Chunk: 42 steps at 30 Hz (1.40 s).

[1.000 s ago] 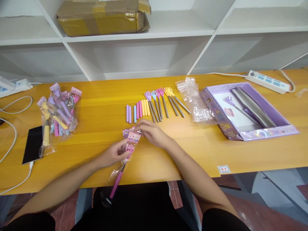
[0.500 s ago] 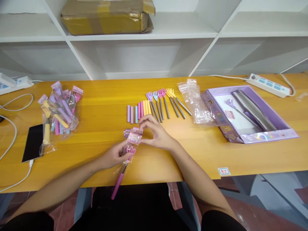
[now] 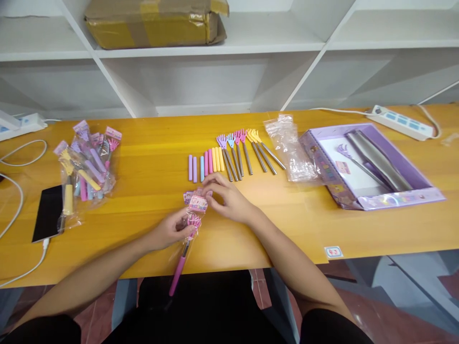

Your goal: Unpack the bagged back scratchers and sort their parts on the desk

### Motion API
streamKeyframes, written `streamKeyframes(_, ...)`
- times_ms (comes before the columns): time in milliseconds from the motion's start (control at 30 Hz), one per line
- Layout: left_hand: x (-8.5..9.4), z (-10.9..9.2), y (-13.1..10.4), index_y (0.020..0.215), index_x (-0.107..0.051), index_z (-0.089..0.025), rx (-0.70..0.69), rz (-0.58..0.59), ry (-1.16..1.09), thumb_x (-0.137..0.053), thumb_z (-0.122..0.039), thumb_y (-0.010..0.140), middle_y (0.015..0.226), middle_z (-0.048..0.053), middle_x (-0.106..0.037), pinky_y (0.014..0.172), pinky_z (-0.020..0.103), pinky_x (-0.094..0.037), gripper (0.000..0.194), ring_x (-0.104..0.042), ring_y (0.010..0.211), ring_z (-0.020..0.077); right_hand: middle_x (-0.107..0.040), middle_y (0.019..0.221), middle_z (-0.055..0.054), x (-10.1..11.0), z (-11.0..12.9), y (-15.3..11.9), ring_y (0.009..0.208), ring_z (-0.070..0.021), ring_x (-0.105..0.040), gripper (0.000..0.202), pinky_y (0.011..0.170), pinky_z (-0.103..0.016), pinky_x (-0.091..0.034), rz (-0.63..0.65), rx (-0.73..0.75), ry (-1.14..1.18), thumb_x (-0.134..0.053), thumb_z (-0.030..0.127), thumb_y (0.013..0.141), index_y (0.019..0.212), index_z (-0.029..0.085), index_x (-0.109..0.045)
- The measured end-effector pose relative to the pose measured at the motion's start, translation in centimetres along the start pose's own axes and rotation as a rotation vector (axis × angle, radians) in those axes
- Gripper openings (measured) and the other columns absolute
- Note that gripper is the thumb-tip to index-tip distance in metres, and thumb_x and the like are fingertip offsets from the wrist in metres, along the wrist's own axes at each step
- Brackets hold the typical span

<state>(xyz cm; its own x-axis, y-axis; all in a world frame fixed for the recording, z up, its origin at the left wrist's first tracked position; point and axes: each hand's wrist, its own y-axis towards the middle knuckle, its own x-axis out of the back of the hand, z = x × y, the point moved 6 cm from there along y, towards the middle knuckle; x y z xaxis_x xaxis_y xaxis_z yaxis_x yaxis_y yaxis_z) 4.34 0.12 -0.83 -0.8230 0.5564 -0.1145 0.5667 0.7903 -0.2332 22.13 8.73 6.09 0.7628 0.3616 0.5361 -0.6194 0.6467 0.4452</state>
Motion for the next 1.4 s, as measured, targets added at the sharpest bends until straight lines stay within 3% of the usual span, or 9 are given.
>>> streamKeyframes(133,0.1,0.0,0.1,0.144,-0.059,-0.019,-0.015,0.002,0.013,-0.066,-0.045,0.105,0.086,-0.002,-0.053,0.069,0.027,-0.046,0.048,-0.05,0.071,0.0123,-0.066,0.12,-0.009,-0.3,-0.6,0.2,0.123,-0.0283,-0.065,0.011,0.111,-0.054,-0.054,0.03,-0.098,0.126,-0.068,0.035,0.107,0.1,0.026,-0.071)
streamKeyframes(333,0.0,0.2,-0.5,0.143,-0.061,-0.02,0.038,0.021,0.063,-0.07,-0.044,0.101,0.081,-0.004,-0.054,0.066,0.024,-0.044,0.049,-0.052,0.07,0.0121,-0.066,0.112,-0.008,2.3,-4.2,-0.5,0.11,-0.0257,-0.066,0.036,0.106,-0.048,-0.054,-0.277,-0.341,0.2,-0.064,0.058,0.106,0.093,0.025,-0.071)
streamKeyframes(467,-0.6,-0.3,-0.8,0.128,-0.066,-0.017,0.042,0.042,0.019,-0.077,-0.047,0.096,0.089,0.0,-0.064,0.071,0.026,-0.047,0.045,-0.06,0.076,0.0138,-0.065,0.106,-0.008,0.9,-4.8,-0.3,0.107,-0.0274,-0.066,0.041,0.105,-0.05,-0.054,-0.144,-0.375,0.124,-0.071,0.065,0.1,0.089,0.025,-0.075)
streamKeyframes(633,-0.6,-0.5,-0.4,0.107,-0.068,-0.015,-0.013,-0.043,-0.09,-0.086,-0.052,0.089,0.095,0.004,-0.071,0.082,0.03,-0.051,0.045,-0.066,0.086,0.0172,-0.066,0.114,-0.012,0.3,-2.9,-0.2,0.109,-0.0287,-0.065,0.062,0.105,-0.051,-0.054,-0.197,-0.375,0.083,-0.047,0.079,0.105,0.112,0.027,-0.079)
streamKeyframes(733,-0.1,-0.6,-0.1,0.11,-0.069,-0.015,-0.085,-0.14,-0.185,-0.086,-0.056,0.089,0.098,0.005,-0.072,0.084,0.032,-0.054,0.049,-0.068,0.085,0.0179,-0.072,0.117,-0.01,-1.1,0.0,-0.1,0.094,-0.0243,-0.068,0.075,0.084,-0.04,-0.058,0.049,-0.37,0.358,-0.04,0.087,0.102,0.13,0.026,-0.073)
streamKeyframes(833,-0.1,-0.9,0.0,0.114,-0.07,-0.016,-0.137,-0.117,-0.24,-0.089,-0.059,0.086,0.101,0.006,-0.073,0.088,0.035,-0.056,0.055,-0.07,0.091,0.0201,-0.075,0.097,-0.006,-1.5,3.8,0.0,0.082,-0.0204,-0.067,0.048,0.075,-0.034,-0.055,0.218,-0.35,0.297,-0.061,0.069,0.105,0.109,0.023,-0.077)
streamKeyframes(933,-1.8,-0.7,-0.4,0.107,-0.069,-0.015,-0.085,0.102,-0.287,-0.093,-0.056,0.082,0.098,0.007,-0.075,0.088,0.037,-0.058,0.053,-0.072,0.089,0.0204,-0.065,0.074,-0.002,1.5,7.1,0.9,0.068,-0.0176,-0.06,0.045,0.068,-0.033,-0.05,-0.012,-0.292,0.025,-0.054,0.05,0.113,0.082,0.022,-0.071)
streamKeyframes(1100,-3.8,0.1,-1.2,0.109,-0.066,-0.016,0.031,0.312,-0.301,-0.092,-0.057,0.083,0.095,0.007,-0.074,0.086,0.037,-0.059,0.055,-0.073,0.085,0.0177,-0.07,0.085,-0.004,7.5,12.6,1.0,0.081,-0.0205,-0.067,0.031,0.072,-0.036,-0.052,-0.531,-0.067,-0.227,-0.06,0.037,0.112,0.086,0.026,-0.075)
streamKeyframes(1400,-3.2,-0.6,-1.5,0.095,-0.064,-0.017,0.0,0.289,-0.044,-0.07,-0.073,0.095,0.072,-0.006,-0.043,0.062,0.026,-0.033,0.057,-0.039,0.065,0.0105,-0.064,0.083,-0.005,12.2,12.3,0.5,0.082,-0.0254,-0.065,0.032,0.068,-0.042,-0.052,-0.754,-0.167,-0.105,-0.066,0.046,0.108,0.08,0.033,-0.072)
